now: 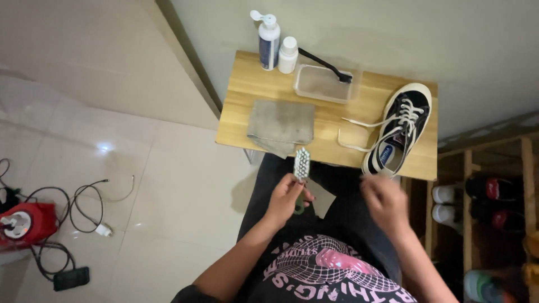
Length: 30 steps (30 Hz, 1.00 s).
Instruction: The person scrubs a pair of black canvas sneakers with a green brush on a wooden table. They clean the soles, sides, and uppers of both shoes sequentially, then place them side by side on the table.
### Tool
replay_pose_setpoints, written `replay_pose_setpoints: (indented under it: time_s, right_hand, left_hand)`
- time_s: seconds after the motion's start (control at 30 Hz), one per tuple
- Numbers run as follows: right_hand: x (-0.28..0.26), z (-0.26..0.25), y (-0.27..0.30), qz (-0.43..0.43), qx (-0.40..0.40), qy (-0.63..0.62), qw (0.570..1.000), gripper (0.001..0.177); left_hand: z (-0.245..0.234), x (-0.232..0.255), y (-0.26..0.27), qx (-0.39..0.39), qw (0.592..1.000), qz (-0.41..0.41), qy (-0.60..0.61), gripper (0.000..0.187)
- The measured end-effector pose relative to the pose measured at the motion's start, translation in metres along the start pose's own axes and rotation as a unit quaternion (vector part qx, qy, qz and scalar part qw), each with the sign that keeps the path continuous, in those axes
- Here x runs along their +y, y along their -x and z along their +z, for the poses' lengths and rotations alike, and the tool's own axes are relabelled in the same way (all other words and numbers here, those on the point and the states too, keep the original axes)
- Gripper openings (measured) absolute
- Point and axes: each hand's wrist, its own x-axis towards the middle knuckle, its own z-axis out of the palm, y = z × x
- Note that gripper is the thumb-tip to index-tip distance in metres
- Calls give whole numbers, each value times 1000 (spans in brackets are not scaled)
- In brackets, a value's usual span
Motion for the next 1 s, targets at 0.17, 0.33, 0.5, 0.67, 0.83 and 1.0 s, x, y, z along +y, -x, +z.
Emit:
replay_pose_setpoints:
  time_s: [0.17, 0.33, 0.5, 0.67, 0.83, 1.0]
  right_hand:
    - [33, -13, -17, -5, 133, 186, 973, 24]
    - [50, 9, -17, 84, 116, 172, 975, 33]
    - [75, -18, -5, 133, 73, 49, 987, 26]
    - [111, -56, 24, 180, 97, 85, 975, 19]
    - [115, -49, 10, 43, 62, 212, 974, 15]
    - [101, -44, -14, 74, 2, 252, 965, 19]
  left_hand:
    - [5, 16, 1, 6, 999, -8, -38, 15]
    - [8, 1, -7, -26, 995, 20, -92, 19]
    - [8, -14, -9, -36, 994, 13, -102, 23]
    - [7, -26, -15, -25, 990, 4, -139, 23]
    - [34, -22, -22, -29, 975, 6, -220, 19]
    - [72, -21, -33, -50, 961, 22, -271, 25]
